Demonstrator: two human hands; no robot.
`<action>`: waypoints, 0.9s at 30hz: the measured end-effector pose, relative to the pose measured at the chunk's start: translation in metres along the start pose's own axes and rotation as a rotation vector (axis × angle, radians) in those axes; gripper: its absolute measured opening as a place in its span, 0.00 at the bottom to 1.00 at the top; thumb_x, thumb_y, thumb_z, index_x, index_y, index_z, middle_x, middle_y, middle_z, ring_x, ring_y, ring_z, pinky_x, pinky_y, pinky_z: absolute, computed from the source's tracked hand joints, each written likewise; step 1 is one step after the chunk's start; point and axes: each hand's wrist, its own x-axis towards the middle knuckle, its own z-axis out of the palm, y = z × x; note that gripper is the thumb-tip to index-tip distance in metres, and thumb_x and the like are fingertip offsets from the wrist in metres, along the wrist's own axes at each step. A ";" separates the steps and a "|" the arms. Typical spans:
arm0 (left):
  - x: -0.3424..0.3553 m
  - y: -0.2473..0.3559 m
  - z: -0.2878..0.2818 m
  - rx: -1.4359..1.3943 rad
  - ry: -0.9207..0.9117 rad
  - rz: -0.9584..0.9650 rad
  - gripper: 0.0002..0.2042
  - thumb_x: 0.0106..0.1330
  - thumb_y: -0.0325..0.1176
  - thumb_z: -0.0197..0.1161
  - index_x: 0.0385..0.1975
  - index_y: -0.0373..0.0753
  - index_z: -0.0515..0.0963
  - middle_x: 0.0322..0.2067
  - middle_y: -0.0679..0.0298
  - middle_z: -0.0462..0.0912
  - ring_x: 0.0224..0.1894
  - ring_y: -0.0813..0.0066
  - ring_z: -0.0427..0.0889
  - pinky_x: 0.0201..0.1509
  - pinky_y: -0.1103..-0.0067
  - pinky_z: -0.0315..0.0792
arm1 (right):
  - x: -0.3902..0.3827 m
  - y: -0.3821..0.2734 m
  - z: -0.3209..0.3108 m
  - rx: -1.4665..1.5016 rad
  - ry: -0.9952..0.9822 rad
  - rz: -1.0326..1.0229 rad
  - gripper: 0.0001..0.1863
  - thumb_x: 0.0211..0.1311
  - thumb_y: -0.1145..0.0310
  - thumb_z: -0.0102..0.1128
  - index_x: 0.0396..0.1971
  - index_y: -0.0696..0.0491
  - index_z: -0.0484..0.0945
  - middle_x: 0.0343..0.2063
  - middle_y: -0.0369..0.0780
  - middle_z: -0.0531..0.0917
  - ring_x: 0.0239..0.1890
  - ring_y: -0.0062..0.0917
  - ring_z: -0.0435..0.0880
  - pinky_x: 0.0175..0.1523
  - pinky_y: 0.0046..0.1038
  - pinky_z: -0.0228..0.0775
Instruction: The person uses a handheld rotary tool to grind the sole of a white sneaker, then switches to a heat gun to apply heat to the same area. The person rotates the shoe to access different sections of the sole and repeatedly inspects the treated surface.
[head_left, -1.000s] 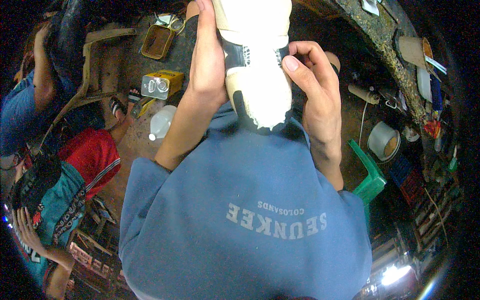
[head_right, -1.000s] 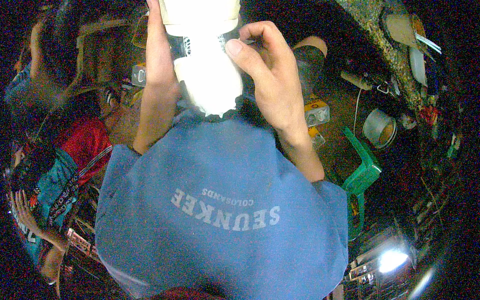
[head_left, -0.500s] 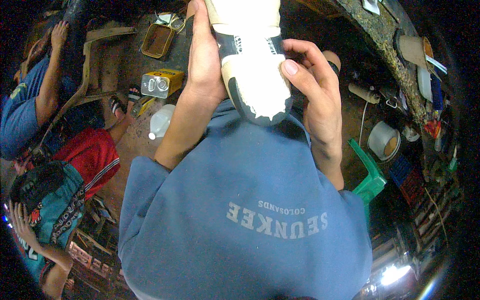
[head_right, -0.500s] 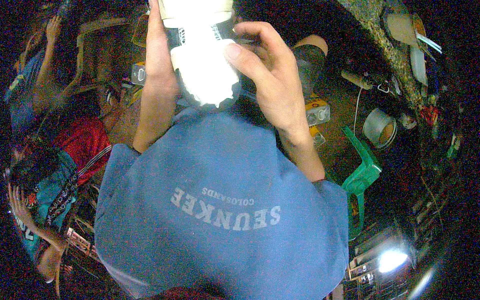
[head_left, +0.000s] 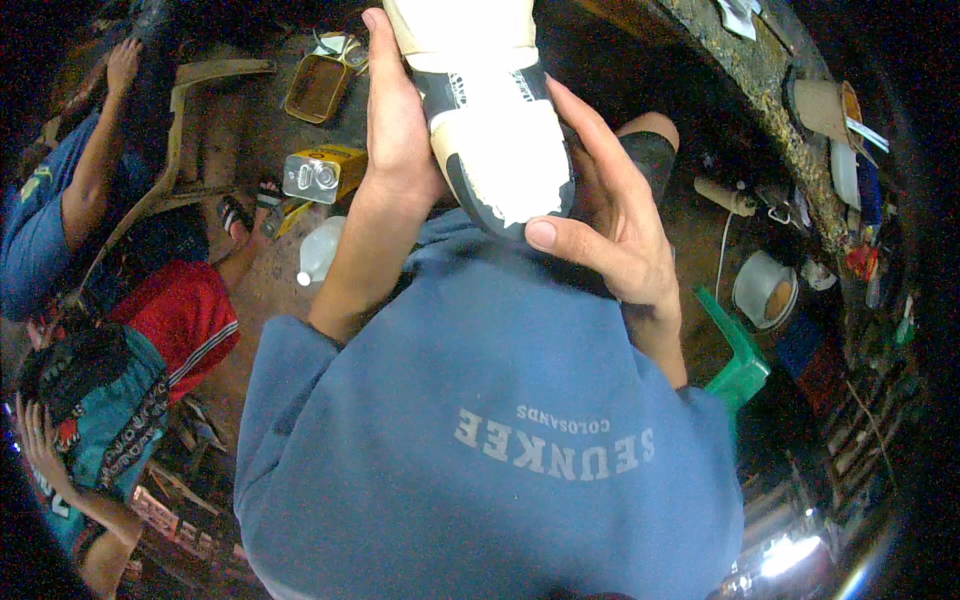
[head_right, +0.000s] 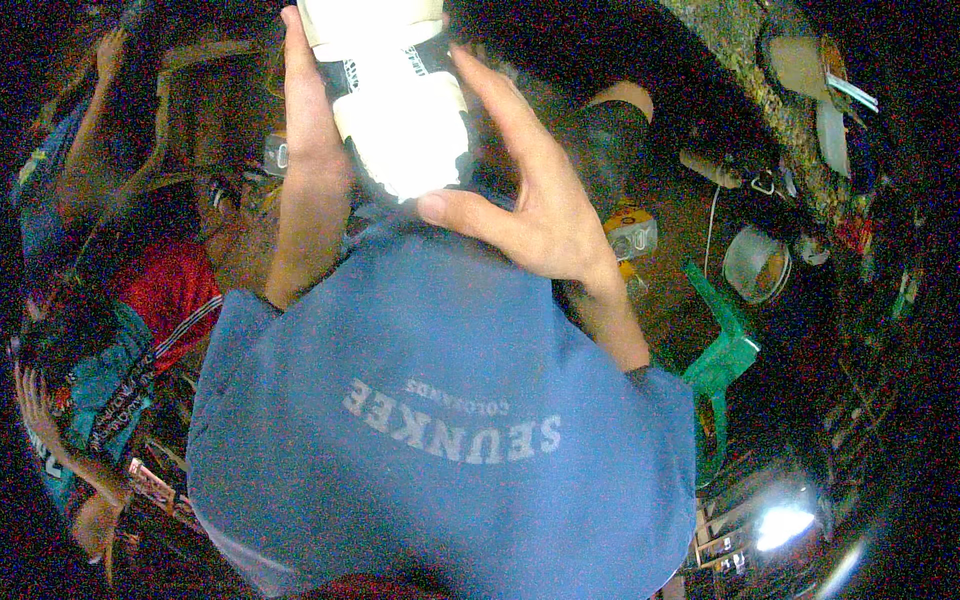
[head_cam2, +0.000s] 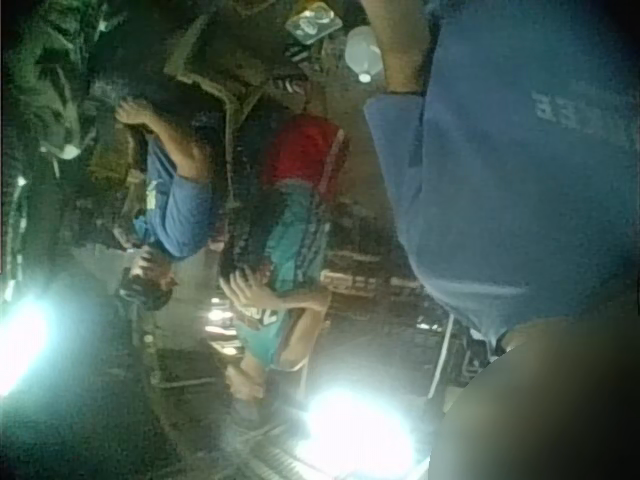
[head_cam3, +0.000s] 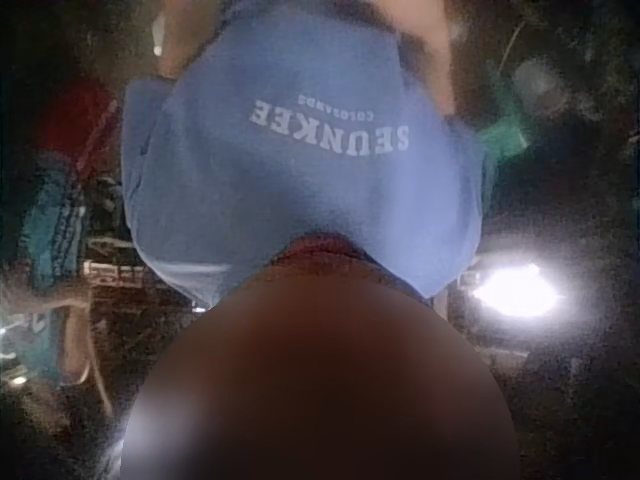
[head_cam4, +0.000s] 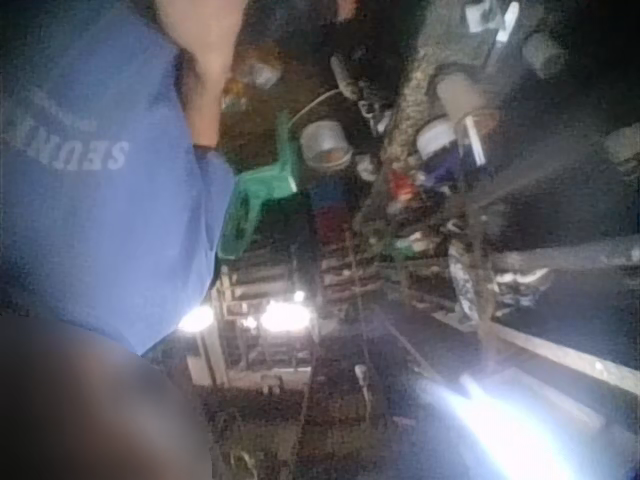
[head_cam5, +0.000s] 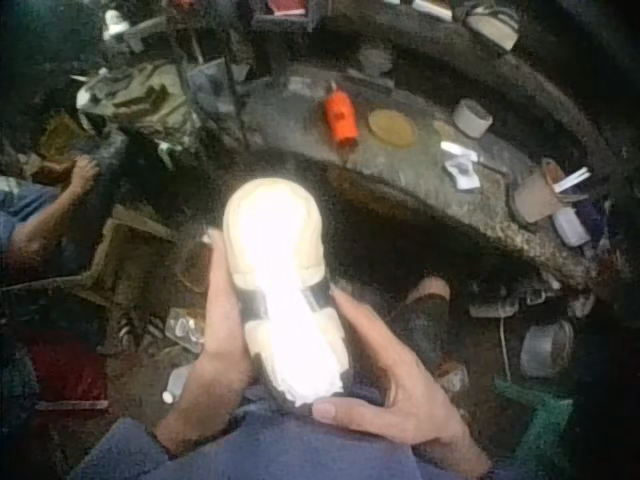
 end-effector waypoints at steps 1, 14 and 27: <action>0.000 0.000 0.000 -0.002 -0.001 0.003 0.40 0.82 0.67 0.33 0.71 0.36 0.70 0.57 0.54 0.84 0.54 0.63 0.86 0.59 0.69 0.82 | 0.000 -0.001 -0.002 -0.035 -0.010 0.012 0.54 0.56 0.61 0.80 0.79 0.61 0.58 0.77 0.51 0.64 0.81 0.40 0.59 0.83 0.39 0.47; 0.002 -0.012 -0.008 -0.303 0.209 0.031 0.40 0.80 0.71 0.31 0.69 0.43 0.71 0.62 0.60 0.81 0.65 0.61 0.80 0.71 0.63 0.73 | 0.020 -0.003 0.017 0.015 0.168 -0.074 0.56 0.54 0.64 0.82 0.79 0.64 0.57 0.72 0.48 0.71 0.74 0.33 0.70 0.79 0.35 0.56; -0.017 -0.012 0.021 -0.243 -0.018 0.029 0.39 0.78 0.72 0.37 0.70 0.44 0.68 0.66 0.61 0.75 0.70 0.60 0.72 0.76 0.59 0.63 | 0.020 -0.016 0.000 0.267 0.353 -0.162 0.45 0.62 0.62 0.76 0.75 0.61 0.65 0.67 0.44 0.77 0.69 0.31 0.75 0.76 0.33 0.62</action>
